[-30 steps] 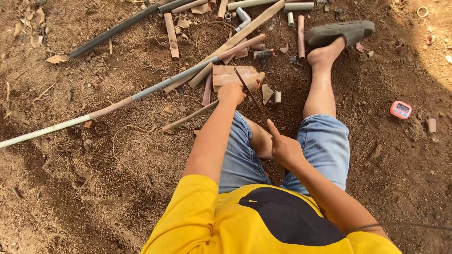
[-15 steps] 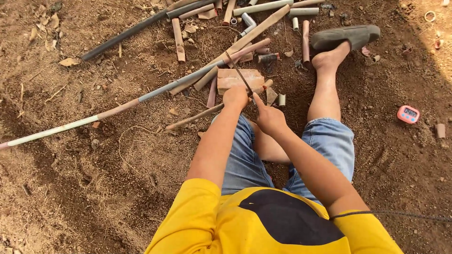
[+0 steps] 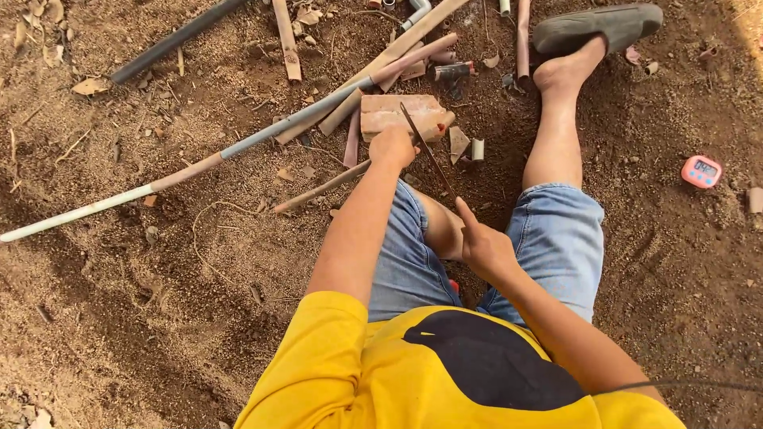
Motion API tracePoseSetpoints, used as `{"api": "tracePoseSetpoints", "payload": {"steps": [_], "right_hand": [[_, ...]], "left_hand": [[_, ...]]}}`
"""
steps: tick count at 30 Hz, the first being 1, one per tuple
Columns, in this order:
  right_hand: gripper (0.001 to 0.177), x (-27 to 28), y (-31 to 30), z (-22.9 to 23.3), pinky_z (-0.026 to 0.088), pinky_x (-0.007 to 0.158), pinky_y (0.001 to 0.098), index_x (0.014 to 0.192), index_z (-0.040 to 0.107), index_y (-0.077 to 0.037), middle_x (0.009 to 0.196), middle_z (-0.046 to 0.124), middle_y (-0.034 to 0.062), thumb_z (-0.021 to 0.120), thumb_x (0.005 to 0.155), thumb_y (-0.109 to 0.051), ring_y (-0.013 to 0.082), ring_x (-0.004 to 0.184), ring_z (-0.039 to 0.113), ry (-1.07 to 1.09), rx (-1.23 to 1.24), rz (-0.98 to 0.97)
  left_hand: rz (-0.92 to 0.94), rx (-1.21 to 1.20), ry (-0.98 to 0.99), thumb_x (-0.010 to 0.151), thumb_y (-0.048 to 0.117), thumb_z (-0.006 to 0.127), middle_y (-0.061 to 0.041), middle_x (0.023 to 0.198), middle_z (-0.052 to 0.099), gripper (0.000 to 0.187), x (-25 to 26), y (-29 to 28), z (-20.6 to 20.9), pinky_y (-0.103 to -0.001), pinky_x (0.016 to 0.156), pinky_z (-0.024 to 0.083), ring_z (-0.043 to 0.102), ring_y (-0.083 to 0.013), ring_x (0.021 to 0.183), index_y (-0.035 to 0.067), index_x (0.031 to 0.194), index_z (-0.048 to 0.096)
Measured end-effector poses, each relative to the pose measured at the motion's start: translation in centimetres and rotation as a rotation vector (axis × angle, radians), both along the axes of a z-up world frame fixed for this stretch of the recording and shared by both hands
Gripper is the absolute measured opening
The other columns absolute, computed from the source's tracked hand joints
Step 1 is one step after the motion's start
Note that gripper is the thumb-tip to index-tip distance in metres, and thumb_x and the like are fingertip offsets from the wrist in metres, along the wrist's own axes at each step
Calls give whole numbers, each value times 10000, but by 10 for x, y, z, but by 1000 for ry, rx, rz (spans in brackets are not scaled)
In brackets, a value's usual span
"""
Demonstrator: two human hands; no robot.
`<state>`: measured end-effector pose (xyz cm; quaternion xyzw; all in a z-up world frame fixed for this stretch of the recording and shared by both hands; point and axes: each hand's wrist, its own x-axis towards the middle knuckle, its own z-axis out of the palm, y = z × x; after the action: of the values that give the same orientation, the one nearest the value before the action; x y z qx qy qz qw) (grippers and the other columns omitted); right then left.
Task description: Filing a notch into a small PVC pipe segment using a hacksaw blade while sitting on the ground.
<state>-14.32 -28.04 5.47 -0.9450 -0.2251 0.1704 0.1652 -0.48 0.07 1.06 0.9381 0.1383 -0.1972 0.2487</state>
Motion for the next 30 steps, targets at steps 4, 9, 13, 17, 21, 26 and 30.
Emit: {"api": "tracePoseSetpoints", "payload": {"steps": [4, 9, 13, 17, 21, 26, 30], "right_hand": [[737, 23, 18, -6, 473, 559, 504, 1731, 279, -226, 718, 691, 191, 439, 1019, -123, 402, 642, 694, -34, 8, 26], [800, 77, 64, -17, 541, 631, 510, 1745, 212, -236, 801, 738, 176, 442, 988, -111, 390, 733, 740, -2, -90, 57], [815, 95, 76, -30, 546, 620, 507, 1740, 239, -211, 793, 739, 174, 462, 968, -78, 383, 700, 733, -61, -111, 100], [820, 80, 64, -17, 543, 632, 526, 1743, 214, -199, 818, 740, 201, 451, 971, -57, 407, 738, 744, -47, -95, 83], [770, 66, 58, 2, 543, 707, 571, 1742, 192, -194, 857, 737, 254, 378, 1005, -70, 468, 811, 746, 12, -73, 37], [739, 45, 55, 16, 540, 677, 546, 1738, 232, -177, 829, 736, 241, 365, 1016, -87, 446, 767, 740, -7, -81, 47], [755, 11, 30, 18, 537, 661, 573, 1738, 234, -199, 814, 730, 253, 418, 1011, -110, 465, 758, 740, -5, -57, 43]], "left_hand": [[-49, 33, -16, 955, 302, 729, -224, 1082, 803, 353, 0, -4, 5, -537, 978, 614, 772, -410, 1110, -12, 1100, 800], [-72, 48, -69, 948, 262, 736, -219, 1007, 807, 303, 0, -10, -1, -522, 939, 631, 792, -399, 1036, -6, 1060, 823], [-56, 0, -48, 990, 134, 601, -264, 1053, 802, 281, -19, -12, 48, -565, 960, 609, 773, -437, 1099, -53, 1076, 793], [-65, 18, -79, 978, 116, 592, -241, 1044, 808, 269, -15, -21, 40, -549, 961, 617, 781, -419, 1084, -29, 1063, 802], [-82, 6, -53, 967, 133, 571, -244, 1075, 803, 299, -15, -27, 42, -556, 965, 607, 770, -419, 1117, -27, 1073, 801], [52, -23, -77, 980, 180, 656, -247, 1028, 799, 266, -12, -6, 29, -502, 991, 619, 791, -399, 1077, -8, 1094, 805], [47, -41, 25, 962, 298, 694, -224, 1165, 790, 372, -4, 3, 16, -561, 1037, 573, 733, -418, 1203, -4, 1161, 777]]}}
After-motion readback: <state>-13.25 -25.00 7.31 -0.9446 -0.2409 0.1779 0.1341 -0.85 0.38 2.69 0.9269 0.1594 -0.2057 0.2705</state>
